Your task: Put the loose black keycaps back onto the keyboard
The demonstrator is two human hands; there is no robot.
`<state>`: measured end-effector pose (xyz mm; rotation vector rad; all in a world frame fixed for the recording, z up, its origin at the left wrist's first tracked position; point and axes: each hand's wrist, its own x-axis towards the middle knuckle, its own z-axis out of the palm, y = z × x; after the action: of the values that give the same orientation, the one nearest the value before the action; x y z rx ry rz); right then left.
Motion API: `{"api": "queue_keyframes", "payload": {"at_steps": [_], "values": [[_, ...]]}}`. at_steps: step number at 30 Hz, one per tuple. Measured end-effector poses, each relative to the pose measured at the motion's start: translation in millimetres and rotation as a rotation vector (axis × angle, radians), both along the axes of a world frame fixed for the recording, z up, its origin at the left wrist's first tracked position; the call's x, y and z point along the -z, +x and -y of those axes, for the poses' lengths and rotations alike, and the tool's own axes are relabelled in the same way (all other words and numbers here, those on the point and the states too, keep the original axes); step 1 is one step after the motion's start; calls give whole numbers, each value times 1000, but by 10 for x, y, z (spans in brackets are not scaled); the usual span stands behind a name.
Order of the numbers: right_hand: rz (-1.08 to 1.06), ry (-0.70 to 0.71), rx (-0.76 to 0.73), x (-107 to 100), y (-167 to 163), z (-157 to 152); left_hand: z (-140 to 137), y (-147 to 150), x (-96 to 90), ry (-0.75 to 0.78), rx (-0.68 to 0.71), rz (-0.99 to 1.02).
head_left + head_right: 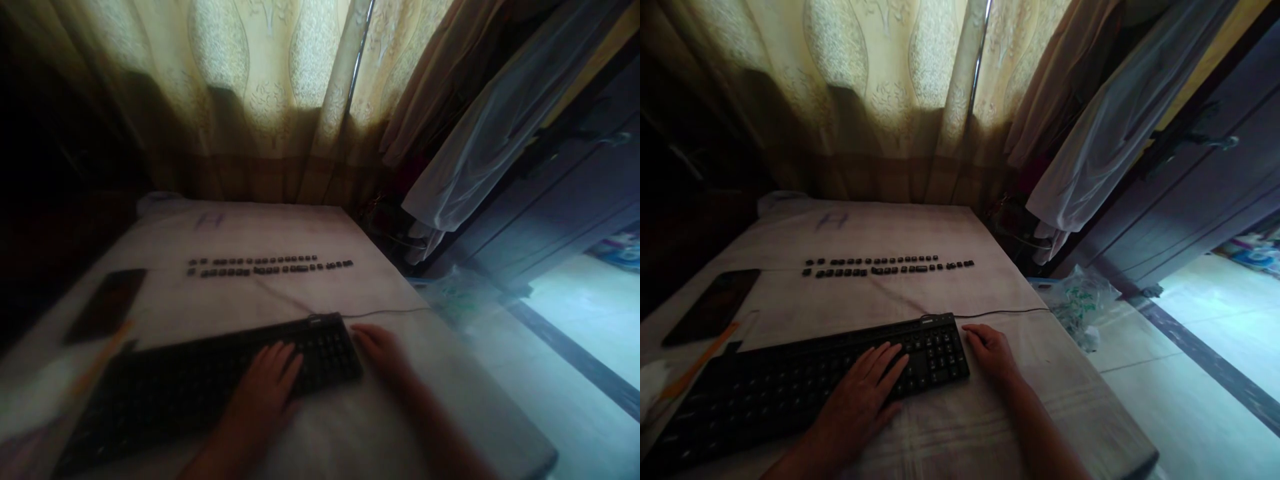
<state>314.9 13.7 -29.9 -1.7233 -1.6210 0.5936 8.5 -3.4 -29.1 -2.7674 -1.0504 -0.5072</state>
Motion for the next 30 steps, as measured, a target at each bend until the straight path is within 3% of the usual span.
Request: {"api": "queue_keyframes", "payload": {"at_steps": [8,14,21,26,30], "values": [[21,-56,71,-29,-143,-178,171,-1238,-78,81,-181,16],[18,-41,161,46,-235,-121,317,-1825,5,66,-488,98],[68,-71,221,185,-307,-119,350,-1862,142,82,-639,363],[127,-119,288,197,-339,-87,333,-1784,75,84,-611,469],[197,-182,342,149,-120,-63,308,-1583,33,81,-566,474]]}}
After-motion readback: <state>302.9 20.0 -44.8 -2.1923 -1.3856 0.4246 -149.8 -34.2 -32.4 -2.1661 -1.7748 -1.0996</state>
